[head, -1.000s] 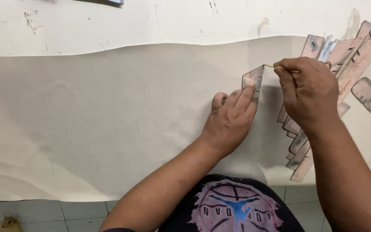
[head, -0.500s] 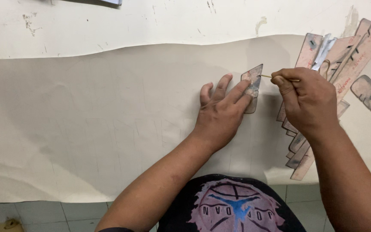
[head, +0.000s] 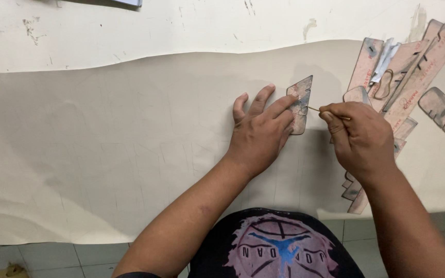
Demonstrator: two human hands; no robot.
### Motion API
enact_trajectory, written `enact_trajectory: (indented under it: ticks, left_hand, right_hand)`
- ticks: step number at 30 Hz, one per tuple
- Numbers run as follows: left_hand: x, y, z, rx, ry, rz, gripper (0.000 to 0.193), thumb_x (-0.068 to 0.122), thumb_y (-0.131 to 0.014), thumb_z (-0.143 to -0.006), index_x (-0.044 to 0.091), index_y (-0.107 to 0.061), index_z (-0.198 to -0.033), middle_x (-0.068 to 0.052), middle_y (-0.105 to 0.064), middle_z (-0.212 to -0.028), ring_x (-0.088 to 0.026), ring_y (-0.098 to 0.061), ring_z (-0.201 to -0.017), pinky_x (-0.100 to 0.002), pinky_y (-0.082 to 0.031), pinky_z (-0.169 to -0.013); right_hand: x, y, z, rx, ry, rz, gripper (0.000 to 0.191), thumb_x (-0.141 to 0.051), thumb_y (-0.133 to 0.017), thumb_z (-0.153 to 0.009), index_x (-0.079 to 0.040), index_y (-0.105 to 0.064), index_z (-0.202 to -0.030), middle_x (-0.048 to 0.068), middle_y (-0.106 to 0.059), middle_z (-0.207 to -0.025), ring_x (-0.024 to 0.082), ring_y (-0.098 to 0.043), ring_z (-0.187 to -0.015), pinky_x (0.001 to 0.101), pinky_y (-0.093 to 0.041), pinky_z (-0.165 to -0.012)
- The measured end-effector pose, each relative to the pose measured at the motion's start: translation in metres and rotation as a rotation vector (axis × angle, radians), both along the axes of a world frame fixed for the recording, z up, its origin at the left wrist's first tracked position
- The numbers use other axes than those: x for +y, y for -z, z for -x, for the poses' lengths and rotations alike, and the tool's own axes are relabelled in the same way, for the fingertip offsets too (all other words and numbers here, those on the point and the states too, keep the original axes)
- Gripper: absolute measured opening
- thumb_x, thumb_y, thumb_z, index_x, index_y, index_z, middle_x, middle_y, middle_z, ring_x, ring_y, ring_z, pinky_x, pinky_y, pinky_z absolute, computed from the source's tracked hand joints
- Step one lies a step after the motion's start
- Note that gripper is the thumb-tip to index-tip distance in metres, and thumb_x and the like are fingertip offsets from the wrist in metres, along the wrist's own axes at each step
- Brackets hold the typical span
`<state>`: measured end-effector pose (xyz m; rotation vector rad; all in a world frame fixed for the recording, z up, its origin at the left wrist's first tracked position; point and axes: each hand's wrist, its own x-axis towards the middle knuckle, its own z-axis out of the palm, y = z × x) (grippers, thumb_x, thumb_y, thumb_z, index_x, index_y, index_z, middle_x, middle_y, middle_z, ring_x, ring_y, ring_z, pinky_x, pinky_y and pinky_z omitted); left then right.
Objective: The person places cardboard shoe pattern templates on a large sheet of material and traces around each template with a pointed stylus, holding the template steady with the other hand. Traced templates are set onto a growing stack of finished patterns at the side of the table.
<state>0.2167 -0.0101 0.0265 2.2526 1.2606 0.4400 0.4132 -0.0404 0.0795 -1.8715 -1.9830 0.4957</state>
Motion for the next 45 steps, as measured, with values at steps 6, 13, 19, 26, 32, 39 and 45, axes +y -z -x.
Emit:
enact_trajectory:
  ticks: [6,13,19,26,32,39,45]
  left_hand:
    - [0.0,0.0,0.0,-0.026,-0.01,0.025,0.008,0.024,-0.068,-0.094,0.019,-0.072,-0.099,0.007,-0.056,-0.145,-0.027,-0.04,-0.146,-0.063,-0.018,-0.119]
    - [0.002,0.0,0.003,-0.044,0.002,0.016,0.008,0.025,-0.068,-0.095,0.021,-0.074,-0.099,0.008,-0.056,-0.146,-0.027,-0.041,-0.145,-0.063,-0.018,-0.119]
    - [0.004,-0.002,0.004,-0.043,0.005,0.043,0.011,0.023,-0.068,-0.093,0.022,-0.076,-0.101,0.009,-0.057,-0.144,-0.026,-0.042,-0.145,-0.063,-0.017,-0.119]
    - [0.004,-0.003,0.004,-0.029,0.016,0.04,0.01,0.022,-0.068,-0.094,0.021,-0.076,-0.1,0.008,-0.057,-0.144,-0.027,-0.041,-0.145,-0.064,-0.018,-0.119]
    - [0.004,-0.002,0.005,-0.03,0.013,0.057,0.01,0.024,-0.068,-0.093,0.022,-0.076,-0.1,0.009,-0.057,-0.143,-0.025,-0.041,-0.145,-0.064,-0.017,-0.119]
    - [0.003,0.003,0.006,-0.035,0.002,0.015,0.011,0.024,-0.068,-0.095,0.022,-0.075,-0.102,0.011,-0.057,-0.144,-0.024,-0.042,-0.145,-0.061,-0.018,-0.119]
    - [0.002,0.003,0.006,-0.055,0.002,0.008,0.012,0.024,-0.067,-0.094,0.022,-0.075,-0.103,0.01,-0.057,-0.145,-0.024,-0.041,-0.144,-0.062,-0.017,-0.119]
  right_hand:
    - [-0.011,0.0,0.003,0.037,-0.053,-0.008,0.009,-0.013,-0.069,-0.106,-0.005,-0.071,-0.104,0.009,-0.072,-0.094,0.023,-0.068,-0.084,0.0345,-0.054,-0.075]
    - [-0.016,0.002,0.0,0.041,0.032,0.036,0.01,-0.015,-0.069,-0.105,-0.006,-0.072,-0.106,0.01,-0.073,-0.098,0.024,-0.071,-0.088,0.0347,-0.056,-0.077]
    - [-0.033,0.004,0.006,0.079,-0.081,-0.02,0.011,-0.016,-0.066,-0.106,-0.005,-0.069,-0.105,0.008,-0.071,-0.097,0.023,-0.071,-0.094,0.0403,-0.059,-0.099]
    - [-0.029,0.006,0.004,0.106,0.038,-0.051,0.009,-0.013,-0.067,-0.109,-0.005,-0.07,-0.111,0.011,-0.073,-0.103,0.024,-0.07,-0.093,0.0343,-0.056,-0.083]
    - [-0.034,0.004,0.007,0.02,-0.024,-0.034,0.008,-0.012,-0.068,-0.105,-0.005,-0.069,-0.105,0.011,-0.072,-0.096,0.027,-0.07,-0.093,0.0364,-0.056,-0.084]
    - [-0.036,0.001,0.013,0.051,-0.153,-0.103,0.006,-0.008,-0.07,-0.1,-0.004,-0.065,-0.101,0.008,-0.07,-0.092,0.025,-0.068,-0.087,0.0427,-0.059,-0.096]
    - [-0.031,0.002,0.023,0.088,-0.232,-0.136,0.009,-0.007,-0.07,-0.097,-0.003,-0.063,-0.101,0.009,-0.071,-0.094,0.026,-0.069,-0.088,0.044,-0.057,-0.095]
